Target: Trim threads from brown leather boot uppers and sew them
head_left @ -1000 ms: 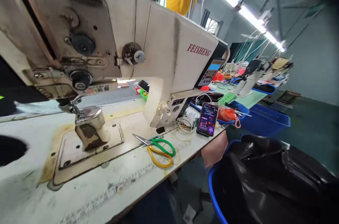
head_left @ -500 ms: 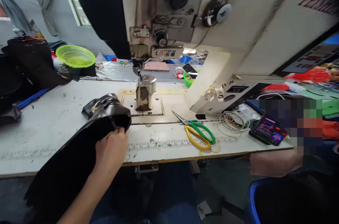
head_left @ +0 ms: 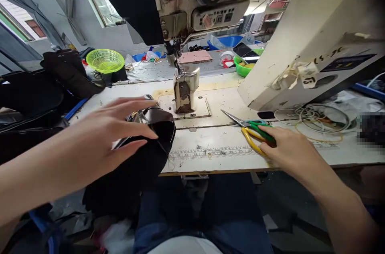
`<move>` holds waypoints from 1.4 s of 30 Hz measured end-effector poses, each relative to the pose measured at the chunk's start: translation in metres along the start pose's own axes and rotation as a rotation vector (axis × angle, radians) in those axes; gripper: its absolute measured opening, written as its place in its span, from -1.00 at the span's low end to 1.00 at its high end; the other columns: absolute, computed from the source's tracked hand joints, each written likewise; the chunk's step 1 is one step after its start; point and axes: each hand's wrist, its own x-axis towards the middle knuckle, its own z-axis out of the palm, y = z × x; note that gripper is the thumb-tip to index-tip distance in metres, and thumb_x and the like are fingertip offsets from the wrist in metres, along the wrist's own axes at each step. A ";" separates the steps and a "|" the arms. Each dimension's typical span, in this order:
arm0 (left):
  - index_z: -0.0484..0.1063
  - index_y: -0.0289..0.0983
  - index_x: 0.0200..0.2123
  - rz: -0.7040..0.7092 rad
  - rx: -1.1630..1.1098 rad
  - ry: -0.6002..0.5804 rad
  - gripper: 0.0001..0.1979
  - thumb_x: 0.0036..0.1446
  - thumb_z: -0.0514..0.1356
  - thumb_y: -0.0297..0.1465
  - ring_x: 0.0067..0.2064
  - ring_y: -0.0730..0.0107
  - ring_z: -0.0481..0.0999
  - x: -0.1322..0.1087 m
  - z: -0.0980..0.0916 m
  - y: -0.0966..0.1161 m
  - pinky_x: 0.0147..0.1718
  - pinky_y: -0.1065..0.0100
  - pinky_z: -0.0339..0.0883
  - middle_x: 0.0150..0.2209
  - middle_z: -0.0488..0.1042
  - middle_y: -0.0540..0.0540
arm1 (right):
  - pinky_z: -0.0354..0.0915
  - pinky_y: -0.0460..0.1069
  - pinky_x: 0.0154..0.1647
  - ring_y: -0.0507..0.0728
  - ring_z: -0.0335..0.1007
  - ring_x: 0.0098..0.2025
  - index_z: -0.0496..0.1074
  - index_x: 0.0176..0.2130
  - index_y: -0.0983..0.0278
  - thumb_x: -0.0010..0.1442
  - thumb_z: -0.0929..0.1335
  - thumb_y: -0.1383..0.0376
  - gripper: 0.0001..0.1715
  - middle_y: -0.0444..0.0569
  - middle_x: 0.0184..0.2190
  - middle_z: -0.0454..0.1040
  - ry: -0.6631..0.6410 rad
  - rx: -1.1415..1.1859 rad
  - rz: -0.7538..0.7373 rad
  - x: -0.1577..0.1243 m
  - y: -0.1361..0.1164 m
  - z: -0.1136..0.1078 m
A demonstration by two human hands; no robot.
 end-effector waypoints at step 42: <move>0.61 -0.27 -0.49 0.081 -0.200 -0.461 -0.85 -0.02 0.30 -0.61 0.03 0.13 0.52 0.089 0.060 0.023 0.07 0.20 0.36 0.04 0.55 -0.13 | -0.15 0.00 -0.50 0.26 0.56 -0.37 0.41 -0.27 0.26 0.32 0.32 0.01 -0.64 0.03 -0.45 0.58 -0.331 0.136 -0.305 -0.074 -0.161 -0.039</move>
